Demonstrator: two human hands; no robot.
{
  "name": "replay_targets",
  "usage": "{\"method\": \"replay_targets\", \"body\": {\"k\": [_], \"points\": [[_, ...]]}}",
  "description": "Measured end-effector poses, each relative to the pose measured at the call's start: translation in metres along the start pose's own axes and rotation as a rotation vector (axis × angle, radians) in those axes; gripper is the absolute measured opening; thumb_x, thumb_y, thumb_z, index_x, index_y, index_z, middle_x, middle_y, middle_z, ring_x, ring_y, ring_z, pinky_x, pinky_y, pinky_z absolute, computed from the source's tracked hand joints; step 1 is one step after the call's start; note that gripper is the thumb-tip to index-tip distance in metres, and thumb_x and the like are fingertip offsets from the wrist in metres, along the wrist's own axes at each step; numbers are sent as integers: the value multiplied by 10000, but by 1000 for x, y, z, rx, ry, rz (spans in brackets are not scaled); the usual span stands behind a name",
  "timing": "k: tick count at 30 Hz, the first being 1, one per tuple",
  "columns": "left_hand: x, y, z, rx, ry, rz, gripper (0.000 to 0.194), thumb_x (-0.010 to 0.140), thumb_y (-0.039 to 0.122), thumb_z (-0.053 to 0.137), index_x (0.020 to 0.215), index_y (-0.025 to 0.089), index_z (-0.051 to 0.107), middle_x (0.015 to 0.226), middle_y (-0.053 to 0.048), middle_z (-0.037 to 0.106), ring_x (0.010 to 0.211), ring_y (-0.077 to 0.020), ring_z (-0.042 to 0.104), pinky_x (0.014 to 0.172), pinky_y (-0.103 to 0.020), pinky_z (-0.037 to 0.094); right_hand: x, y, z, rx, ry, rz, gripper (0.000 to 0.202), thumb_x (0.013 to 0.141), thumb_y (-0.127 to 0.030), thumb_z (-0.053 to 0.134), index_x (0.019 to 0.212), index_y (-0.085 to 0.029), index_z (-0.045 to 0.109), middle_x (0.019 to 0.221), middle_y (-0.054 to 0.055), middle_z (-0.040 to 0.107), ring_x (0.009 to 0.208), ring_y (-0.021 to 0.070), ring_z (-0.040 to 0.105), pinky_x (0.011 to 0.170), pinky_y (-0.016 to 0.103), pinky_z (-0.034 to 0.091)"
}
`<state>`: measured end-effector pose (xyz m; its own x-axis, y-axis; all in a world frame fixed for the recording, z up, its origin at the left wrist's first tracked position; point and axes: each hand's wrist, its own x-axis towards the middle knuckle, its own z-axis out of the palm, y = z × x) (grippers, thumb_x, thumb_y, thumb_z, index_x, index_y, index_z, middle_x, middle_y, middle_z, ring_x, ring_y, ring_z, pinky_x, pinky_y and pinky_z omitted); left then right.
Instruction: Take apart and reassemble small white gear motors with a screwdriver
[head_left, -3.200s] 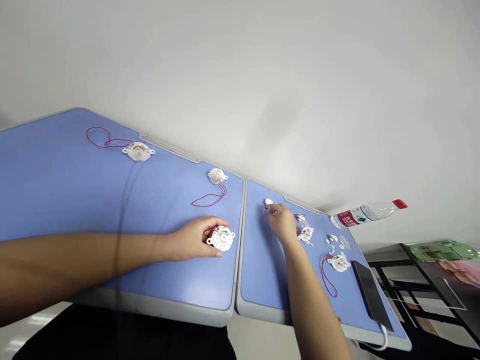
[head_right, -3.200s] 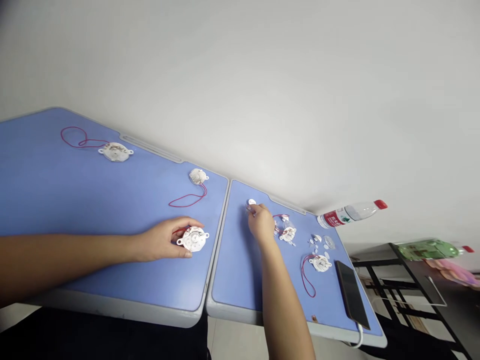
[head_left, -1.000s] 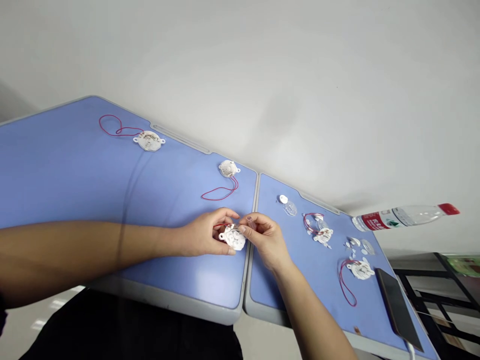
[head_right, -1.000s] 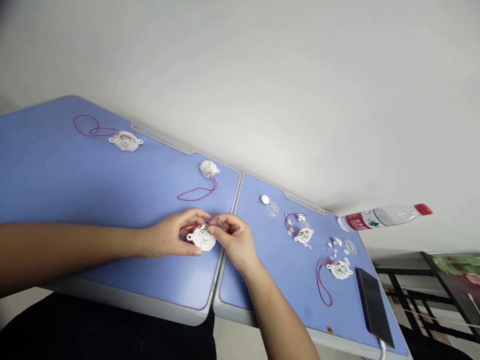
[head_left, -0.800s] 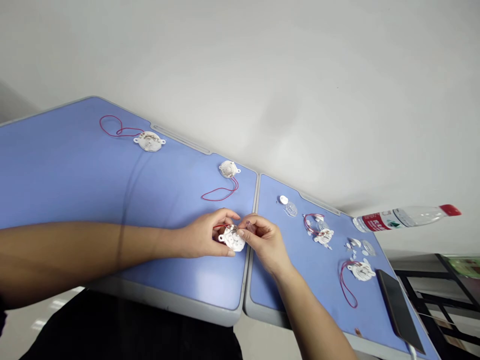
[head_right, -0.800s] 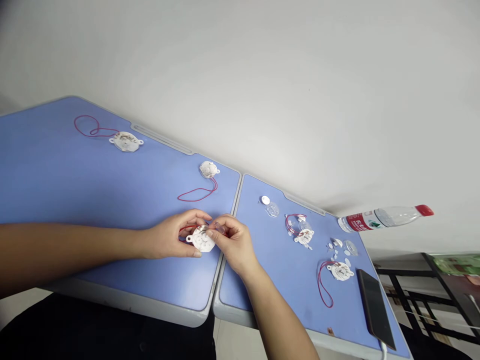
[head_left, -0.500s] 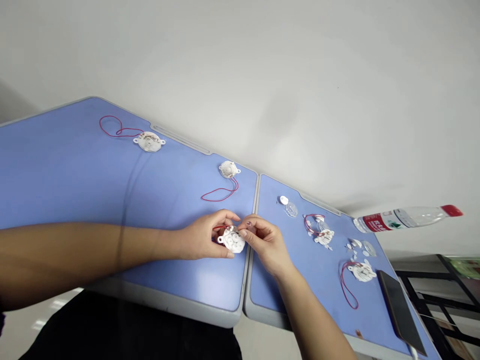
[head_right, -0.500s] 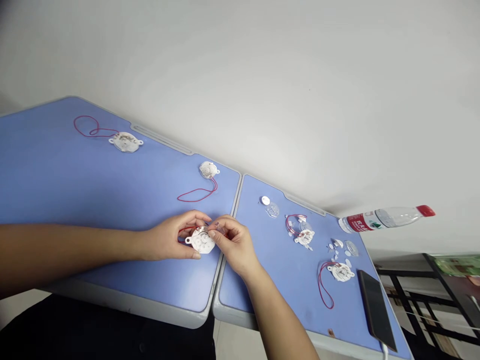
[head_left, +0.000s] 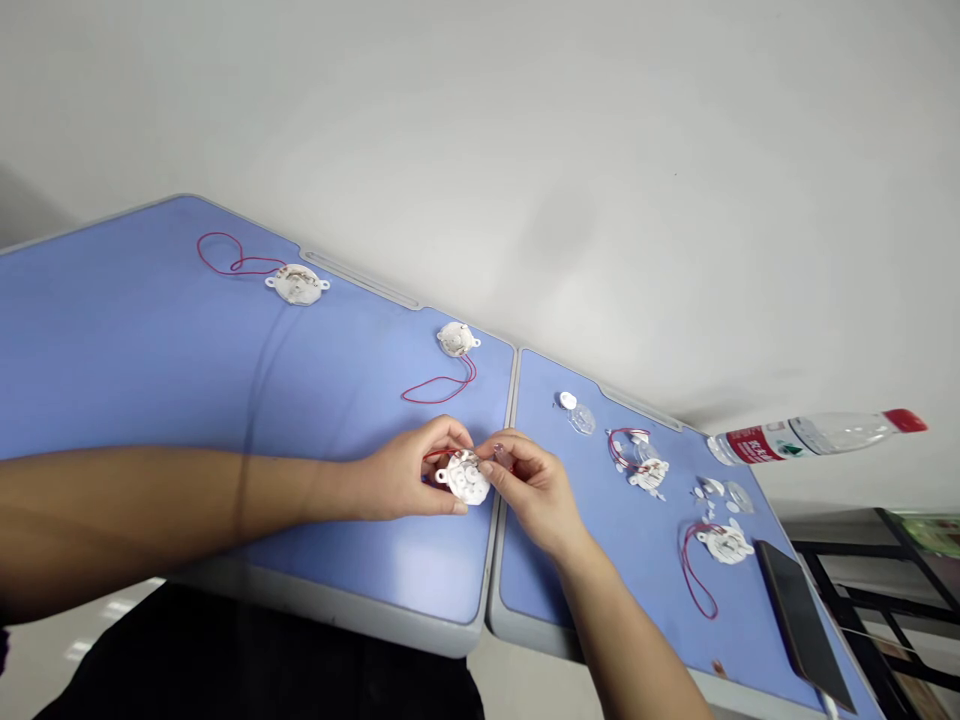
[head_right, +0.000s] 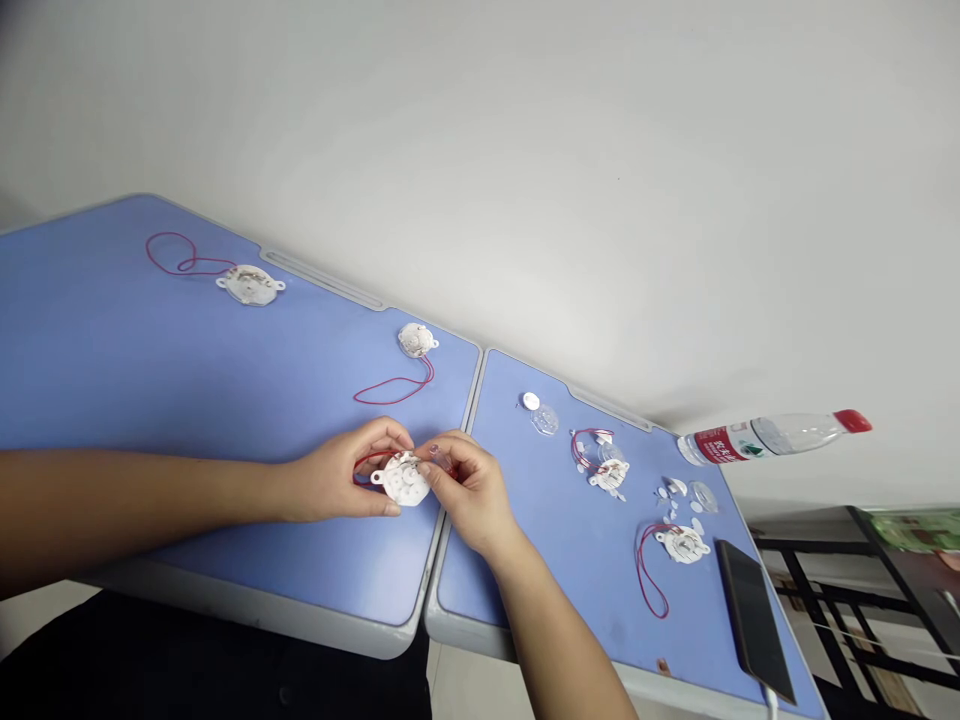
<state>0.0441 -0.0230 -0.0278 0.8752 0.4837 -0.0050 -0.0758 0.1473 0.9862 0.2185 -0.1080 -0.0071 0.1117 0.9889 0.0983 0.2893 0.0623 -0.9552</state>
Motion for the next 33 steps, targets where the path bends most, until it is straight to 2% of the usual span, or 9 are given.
{"method": "replay_targets", "body": {"k": [19, 26, 33], "points": [[0, 0, 0, 33, -9, 34, 396, 639, 154, 718, 933, 209, 458, 778, 59, 502, 699, -101, 511, 633, -235, 400, 0, -4, 3, -115, 22, -34, 84, 811, -217, 609, 759, -205, 673, 734, 6, 542, 632, 130, 478, 575, 264, 377], [-2, -4, 0, 43, -31, 42, 392, 662, 149, 703, 971, 216, 470, 824, 44, 529, 770, -121, 547, 707, -265, 443, -1, -9, -1, -156, 42, -54, 98, 827, -241, 601, 776, -200, 674, 748, 22, 572, 664, 146, 504, 588, 275, 389], [-4, -3, 1, 96, -31, 28, 394, 651, 174, 701, 967, 218, 470, 855, 33, 531, 780, -125, 539, 709, -264, 439, -8, -21, -5, -218, 74, -81, 76, 823, -212, 615, 772, -197, 668, 723, 10, 563, 610, 124, 479, 541, 255, 367]]}}
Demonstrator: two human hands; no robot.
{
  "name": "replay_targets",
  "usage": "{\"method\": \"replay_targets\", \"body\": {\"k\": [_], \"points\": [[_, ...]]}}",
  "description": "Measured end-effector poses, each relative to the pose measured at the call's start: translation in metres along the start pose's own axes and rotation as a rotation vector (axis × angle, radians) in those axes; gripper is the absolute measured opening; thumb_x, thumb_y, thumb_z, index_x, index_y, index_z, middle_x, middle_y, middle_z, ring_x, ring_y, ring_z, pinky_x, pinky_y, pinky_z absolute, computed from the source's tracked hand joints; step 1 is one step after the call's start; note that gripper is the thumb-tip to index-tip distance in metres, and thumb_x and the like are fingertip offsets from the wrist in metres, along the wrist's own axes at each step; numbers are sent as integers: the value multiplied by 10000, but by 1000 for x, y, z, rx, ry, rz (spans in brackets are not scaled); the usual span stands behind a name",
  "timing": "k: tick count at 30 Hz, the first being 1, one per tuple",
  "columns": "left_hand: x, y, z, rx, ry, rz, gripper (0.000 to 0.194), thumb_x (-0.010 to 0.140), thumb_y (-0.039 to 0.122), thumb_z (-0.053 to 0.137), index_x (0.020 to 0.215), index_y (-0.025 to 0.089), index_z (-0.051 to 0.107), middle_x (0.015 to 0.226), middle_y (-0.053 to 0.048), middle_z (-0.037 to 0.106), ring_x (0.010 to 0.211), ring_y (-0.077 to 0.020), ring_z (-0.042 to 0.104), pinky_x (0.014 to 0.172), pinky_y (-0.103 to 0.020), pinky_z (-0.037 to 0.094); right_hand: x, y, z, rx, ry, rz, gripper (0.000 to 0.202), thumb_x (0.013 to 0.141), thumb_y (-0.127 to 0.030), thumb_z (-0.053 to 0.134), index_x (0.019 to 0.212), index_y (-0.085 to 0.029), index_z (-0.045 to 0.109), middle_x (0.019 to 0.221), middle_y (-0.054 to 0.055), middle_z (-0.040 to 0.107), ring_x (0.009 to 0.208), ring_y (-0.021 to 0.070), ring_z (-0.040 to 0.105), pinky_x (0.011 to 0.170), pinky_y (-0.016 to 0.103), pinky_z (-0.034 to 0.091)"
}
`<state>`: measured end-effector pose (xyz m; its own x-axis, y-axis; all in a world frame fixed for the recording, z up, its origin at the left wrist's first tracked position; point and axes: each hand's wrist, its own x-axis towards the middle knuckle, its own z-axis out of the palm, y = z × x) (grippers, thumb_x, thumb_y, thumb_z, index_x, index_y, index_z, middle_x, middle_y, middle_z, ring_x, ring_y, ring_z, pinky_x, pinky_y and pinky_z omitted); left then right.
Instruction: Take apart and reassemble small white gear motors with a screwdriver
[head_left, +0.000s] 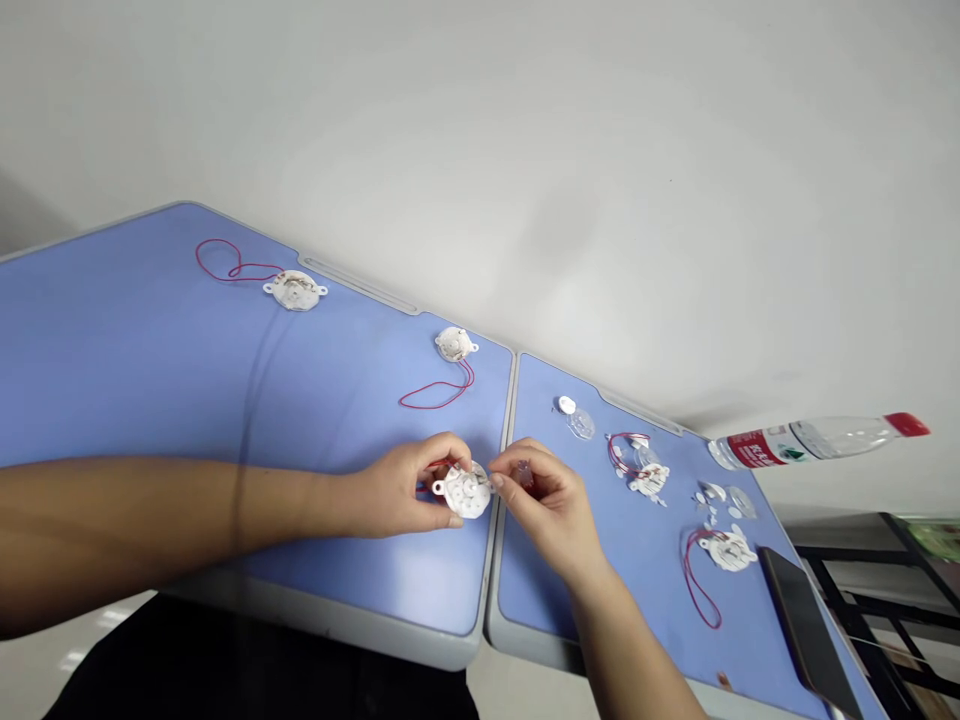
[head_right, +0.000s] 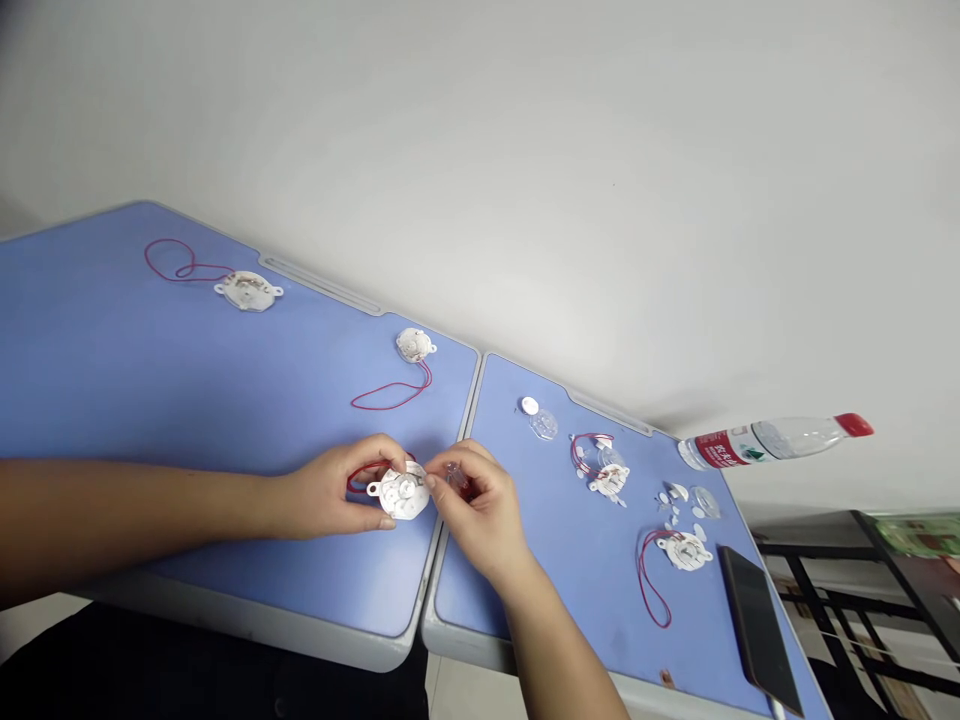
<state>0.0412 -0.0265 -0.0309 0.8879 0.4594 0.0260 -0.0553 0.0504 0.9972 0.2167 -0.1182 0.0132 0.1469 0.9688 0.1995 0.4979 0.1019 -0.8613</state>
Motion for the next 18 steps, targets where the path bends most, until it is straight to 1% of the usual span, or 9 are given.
{"method": "replay_targets", "body": {"k": [3, 11, 15, 18], "points": [[-1, 0, 0, 20, -2, -3, 394, 657, 194, 701, 977, 220, 472, 849, 32, 537, 767, -126, 535, 704, -268, 441, -2, -1, 1, -12, -15, -10, 78, 825, -204, 615, 773, -198, 672, 721, 11, 565, 600, 122, 473, 525, 252, 359], [-2, -1, -1, 83, -4, 8, 403, 661, 200, 706, 993, 216, 478, 890, 17, 555, 790, -140, 548, 718, -282, 459, -2, -4, -2, -75, 12, -3, 97, 829, -198, 616, 745, -196, 664, 690, 3, 565, 587, 119, 486, 517, 242, 371], [-2, 0, 0, 71, 7, 18, 390, 662, 195, 705, 979, 214, 478, 865, 22, 559, 788, -142, 556, 711, -277, 462, -8, -8, 2, -132, -3, -66, 73, 817, -195, 650, 748, -196, 676, 683, 8, 573, 559, 115, 489, 471, 231, 364], [-2, 1, 1, 76, 9, 26, 368, 680, 191, 696, 978, 212, 482, 851, 24, 565, 786, -141, 564, 713, -276, 464, -13, -8, 9, -217, 8, -129, 63, 818, -171, 645, 773, -198, 679, 696, 16, 579, 577, 123, 520, 491, 236, 400]]}}
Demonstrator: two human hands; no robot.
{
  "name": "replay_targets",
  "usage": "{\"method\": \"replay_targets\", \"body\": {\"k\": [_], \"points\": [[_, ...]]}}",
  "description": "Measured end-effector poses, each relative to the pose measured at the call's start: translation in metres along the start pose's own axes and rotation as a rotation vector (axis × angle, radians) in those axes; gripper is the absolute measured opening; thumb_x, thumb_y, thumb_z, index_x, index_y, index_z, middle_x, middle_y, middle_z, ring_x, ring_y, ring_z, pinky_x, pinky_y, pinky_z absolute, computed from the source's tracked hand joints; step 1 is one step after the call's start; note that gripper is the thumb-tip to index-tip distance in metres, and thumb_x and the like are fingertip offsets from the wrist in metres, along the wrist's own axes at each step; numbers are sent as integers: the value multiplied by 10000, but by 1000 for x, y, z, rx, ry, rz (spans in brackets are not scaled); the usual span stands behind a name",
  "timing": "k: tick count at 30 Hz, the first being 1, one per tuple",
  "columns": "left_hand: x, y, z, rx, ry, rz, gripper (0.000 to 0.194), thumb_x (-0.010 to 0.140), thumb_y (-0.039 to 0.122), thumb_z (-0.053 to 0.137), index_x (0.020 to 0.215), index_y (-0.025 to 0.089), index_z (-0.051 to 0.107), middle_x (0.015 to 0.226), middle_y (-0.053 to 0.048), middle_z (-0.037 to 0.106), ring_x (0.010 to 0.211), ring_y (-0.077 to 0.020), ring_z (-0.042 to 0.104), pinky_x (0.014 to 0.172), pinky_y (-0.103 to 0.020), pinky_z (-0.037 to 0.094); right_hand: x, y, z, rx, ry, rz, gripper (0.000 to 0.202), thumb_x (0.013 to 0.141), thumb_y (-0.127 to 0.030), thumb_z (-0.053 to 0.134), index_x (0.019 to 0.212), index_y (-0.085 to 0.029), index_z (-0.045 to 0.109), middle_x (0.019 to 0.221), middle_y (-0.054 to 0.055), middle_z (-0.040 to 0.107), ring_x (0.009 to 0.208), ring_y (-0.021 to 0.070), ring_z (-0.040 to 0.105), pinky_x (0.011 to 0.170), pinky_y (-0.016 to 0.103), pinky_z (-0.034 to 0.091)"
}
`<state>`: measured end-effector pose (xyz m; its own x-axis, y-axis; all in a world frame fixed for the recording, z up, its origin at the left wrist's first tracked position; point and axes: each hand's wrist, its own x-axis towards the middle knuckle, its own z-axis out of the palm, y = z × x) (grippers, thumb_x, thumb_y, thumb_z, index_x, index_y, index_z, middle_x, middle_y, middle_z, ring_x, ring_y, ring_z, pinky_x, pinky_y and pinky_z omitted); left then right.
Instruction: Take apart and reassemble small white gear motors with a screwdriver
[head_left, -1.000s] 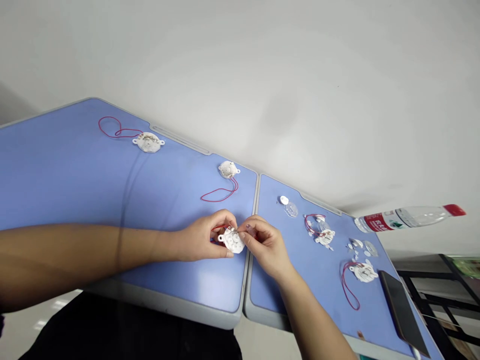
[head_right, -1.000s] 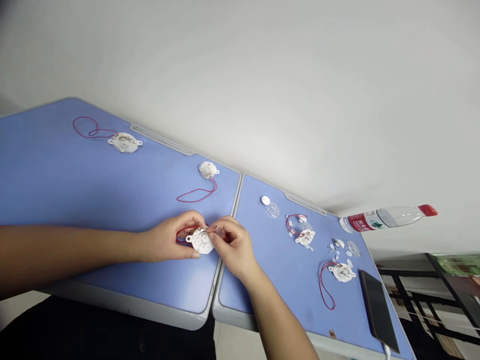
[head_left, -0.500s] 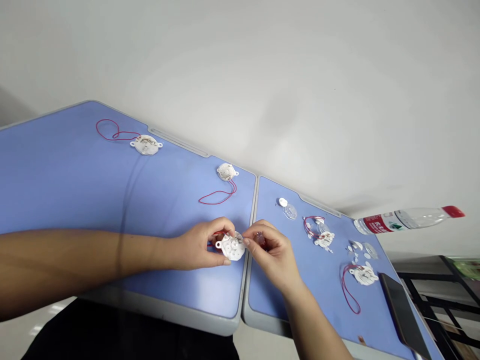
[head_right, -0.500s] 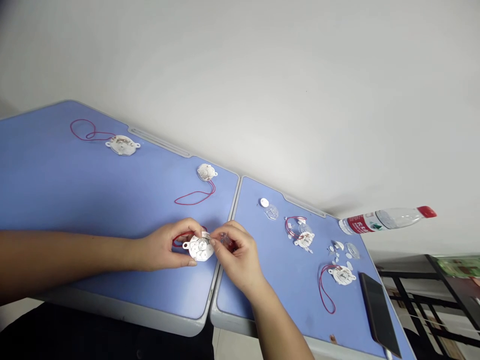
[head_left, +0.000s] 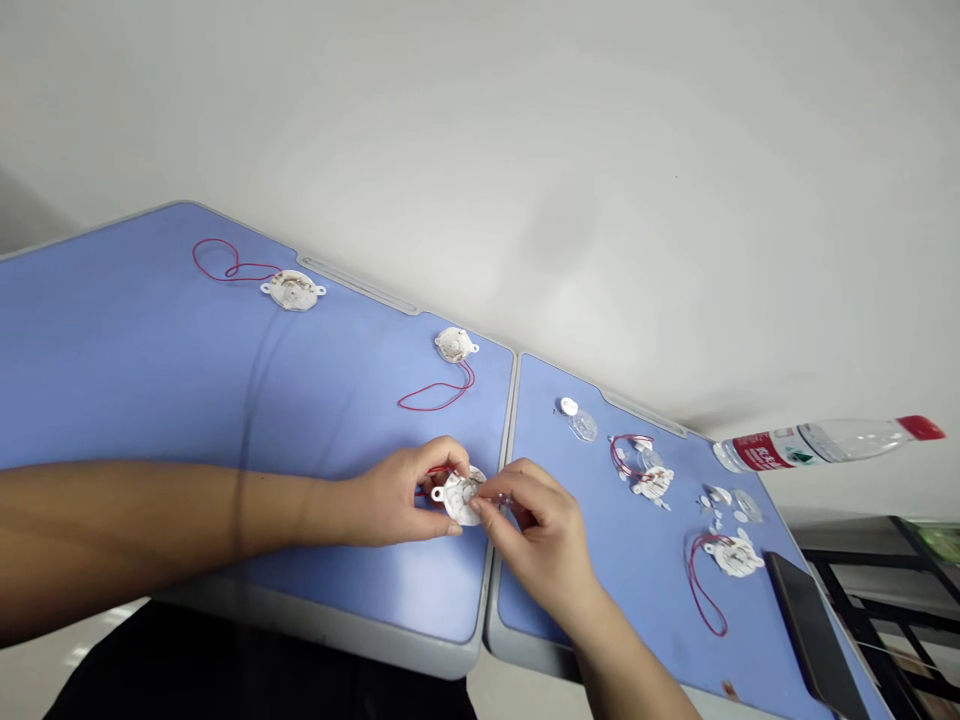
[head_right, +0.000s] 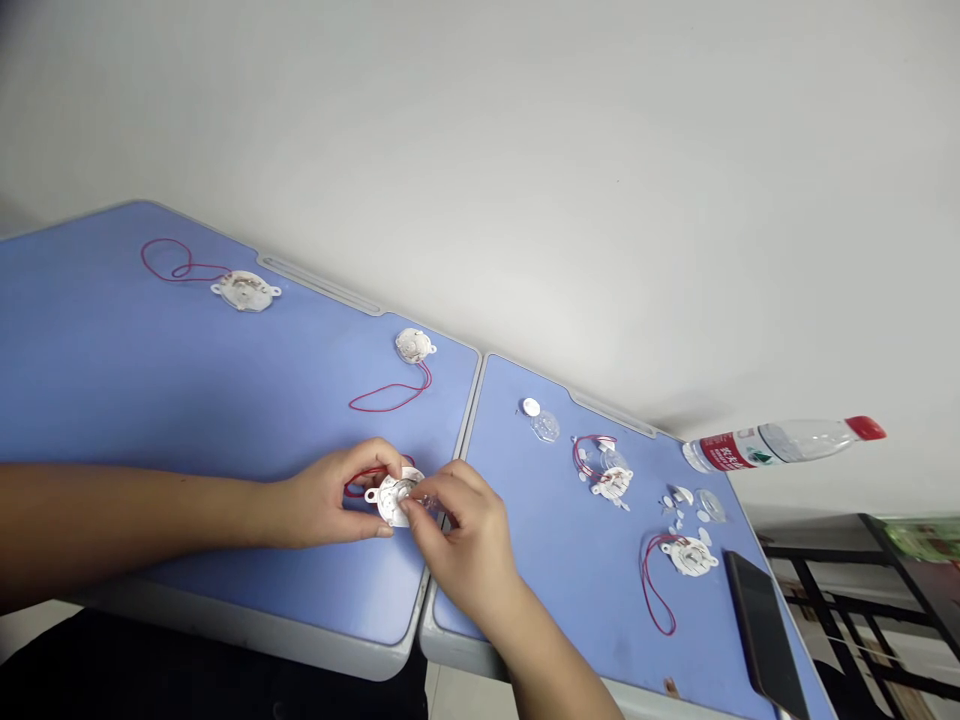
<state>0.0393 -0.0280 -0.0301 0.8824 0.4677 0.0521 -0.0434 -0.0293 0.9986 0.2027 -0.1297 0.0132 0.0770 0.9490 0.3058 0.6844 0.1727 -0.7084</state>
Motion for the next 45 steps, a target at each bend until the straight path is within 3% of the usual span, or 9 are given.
{"method": "replay_targets", "body": {"k": [7, 31, 45], "points": [[-1, -2, 1, 21, 4, -1, 368, 698, 188, 696, 1000, 217, 487, 899, 10, 594, 812, -151, 590, 732, -285, 479, -3, -3, 7, -117, 50, -67, 97, 830, -135, 605, 784, -200, 660, 702, 23, 588, 564, 125, 533, 492, 239, 422], [0, 0, 0, 53, 12, -9, 362, 692, 182, 701, 994, 220, 504, 857, 24, 595, 778, -140, 578, 724, -276, 482, -4, -3, 8, -123, 55, -51, 89, 822, -132, 613, 799, -205, 661, 704, 22, 591, 561, 127, 522, 490, 242, 417], [-1, -2, 1, -17, -10, -38, 411, 667, 164, 689, 999, 220, 453, 901, 10, 570, 837, -163, 592, 725, -294, 479, 3, -1, 0, -25, 60, 45, 72, 810, -154, 640, 771, -199, 681, 680, 6, 577, 531, 111, 467, 457, 231, 362]]}}
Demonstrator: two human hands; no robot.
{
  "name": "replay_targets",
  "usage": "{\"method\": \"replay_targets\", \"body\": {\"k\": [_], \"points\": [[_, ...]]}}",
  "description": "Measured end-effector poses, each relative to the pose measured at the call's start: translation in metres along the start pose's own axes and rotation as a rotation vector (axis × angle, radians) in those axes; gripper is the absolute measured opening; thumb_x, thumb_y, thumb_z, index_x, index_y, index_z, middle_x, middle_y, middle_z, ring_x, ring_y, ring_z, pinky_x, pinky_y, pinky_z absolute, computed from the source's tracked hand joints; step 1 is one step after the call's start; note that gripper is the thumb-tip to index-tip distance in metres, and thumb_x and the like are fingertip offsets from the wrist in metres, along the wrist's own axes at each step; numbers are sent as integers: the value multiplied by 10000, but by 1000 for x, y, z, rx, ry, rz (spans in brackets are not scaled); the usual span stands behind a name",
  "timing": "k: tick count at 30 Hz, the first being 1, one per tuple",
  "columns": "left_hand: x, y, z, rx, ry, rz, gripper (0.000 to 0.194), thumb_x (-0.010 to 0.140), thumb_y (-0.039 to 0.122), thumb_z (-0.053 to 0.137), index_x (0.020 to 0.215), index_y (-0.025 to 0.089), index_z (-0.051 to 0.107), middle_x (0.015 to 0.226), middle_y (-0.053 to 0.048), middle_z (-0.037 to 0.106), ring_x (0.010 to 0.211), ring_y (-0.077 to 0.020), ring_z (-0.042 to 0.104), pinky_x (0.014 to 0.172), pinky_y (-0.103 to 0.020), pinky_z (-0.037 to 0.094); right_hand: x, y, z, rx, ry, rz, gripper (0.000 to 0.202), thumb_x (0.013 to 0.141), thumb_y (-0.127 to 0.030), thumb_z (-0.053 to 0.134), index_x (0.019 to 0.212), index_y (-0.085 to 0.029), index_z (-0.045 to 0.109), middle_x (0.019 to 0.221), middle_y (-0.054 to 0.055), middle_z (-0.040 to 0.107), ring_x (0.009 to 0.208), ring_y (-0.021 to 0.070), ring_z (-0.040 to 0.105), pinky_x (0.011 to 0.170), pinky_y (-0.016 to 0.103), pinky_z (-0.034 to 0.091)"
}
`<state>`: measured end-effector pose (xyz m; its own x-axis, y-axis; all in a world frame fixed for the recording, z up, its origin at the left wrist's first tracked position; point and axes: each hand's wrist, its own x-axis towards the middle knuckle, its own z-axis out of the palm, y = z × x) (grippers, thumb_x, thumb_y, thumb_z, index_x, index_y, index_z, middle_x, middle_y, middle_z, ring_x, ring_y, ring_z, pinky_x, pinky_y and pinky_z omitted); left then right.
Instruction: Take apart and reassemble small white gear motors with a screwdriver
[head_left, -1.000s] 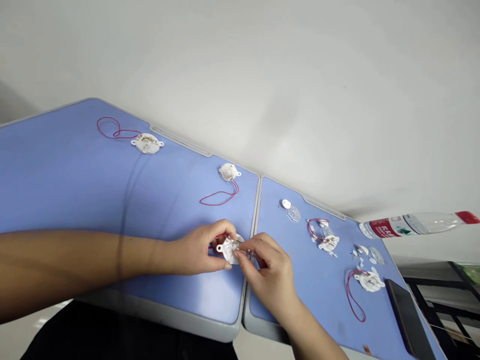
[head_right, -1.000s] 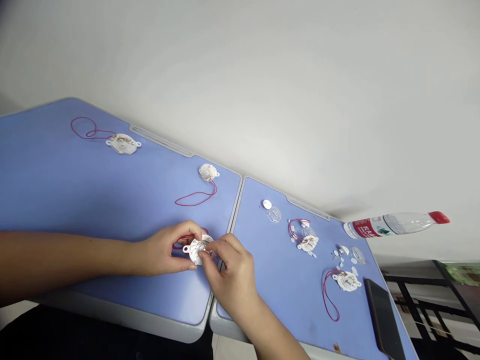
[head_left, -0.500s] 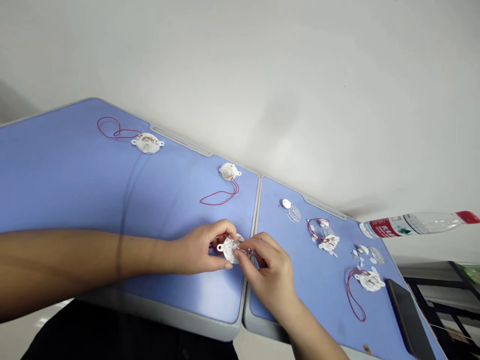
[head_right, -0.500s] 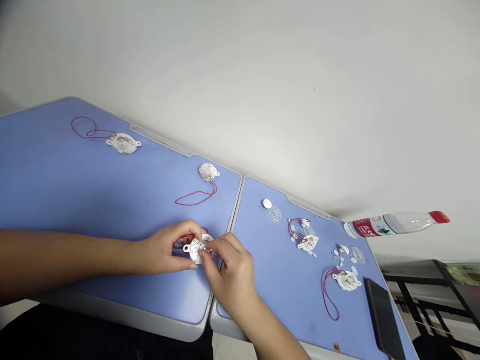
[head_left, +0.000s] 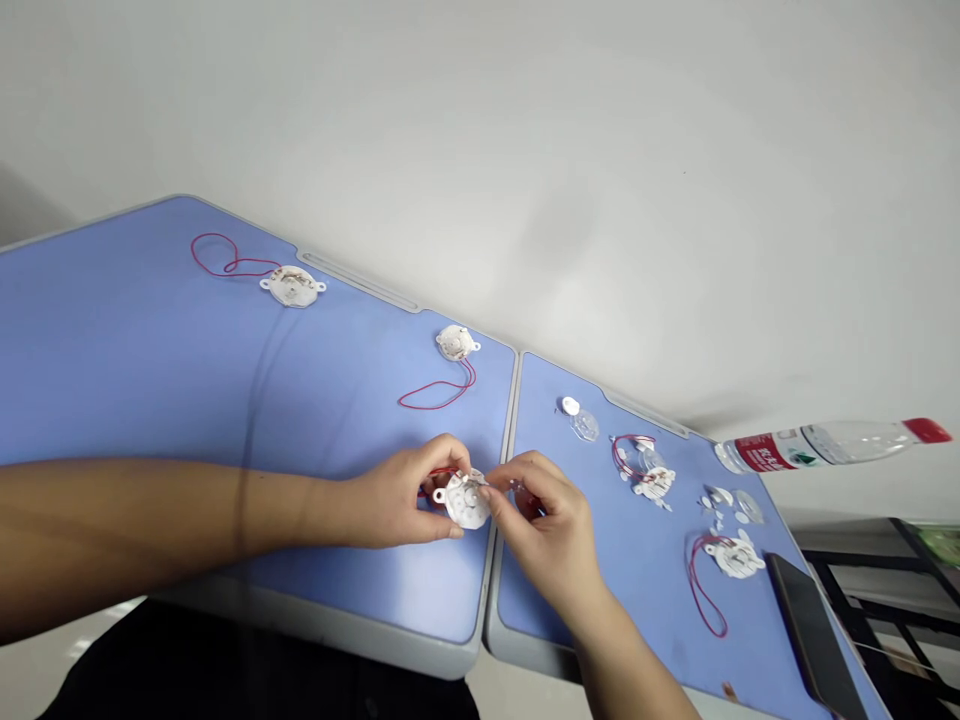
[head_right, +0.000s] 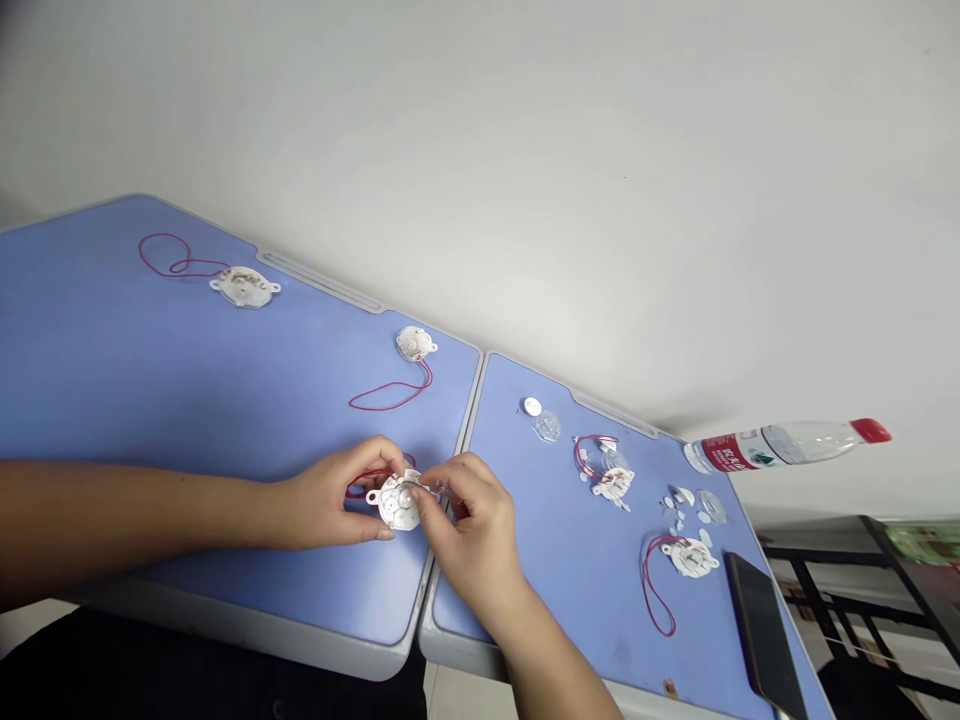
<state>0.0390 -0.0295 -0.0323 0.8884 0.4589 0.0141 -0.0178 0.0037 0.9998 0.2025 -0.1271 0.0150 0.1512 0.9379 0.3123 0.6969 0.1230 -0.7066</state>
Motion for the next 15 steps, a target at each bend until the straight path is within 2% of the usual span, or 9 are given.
{"method": "replay_targets", "body": {"k": [10, 15], "points": [[0, -2, 2, 74, 14, -7, 400, 674, 170, 668, 996, 229, 439, 871, 26, 564, 821, -164, 599, 729, -304, 494, 1, -6, 7, -12, -62, 26, 115, 777, -95, 610, 766, -189, 676, 713, 6, 586, 582, 111, 502, 517, 225, 383], [0, -1, 1, 179, 26, -9, 397, 671, 165, 663, 991, 229, 437, 884, 18, 577, 826, -174, 605, 714, -301, 491, 0, -6, 10, -39, -62, 37, 122, 777, -89, 588, 752, -178, 667, 711, 8, 576, 592, 112, 508, 532, 228, 376]]}}
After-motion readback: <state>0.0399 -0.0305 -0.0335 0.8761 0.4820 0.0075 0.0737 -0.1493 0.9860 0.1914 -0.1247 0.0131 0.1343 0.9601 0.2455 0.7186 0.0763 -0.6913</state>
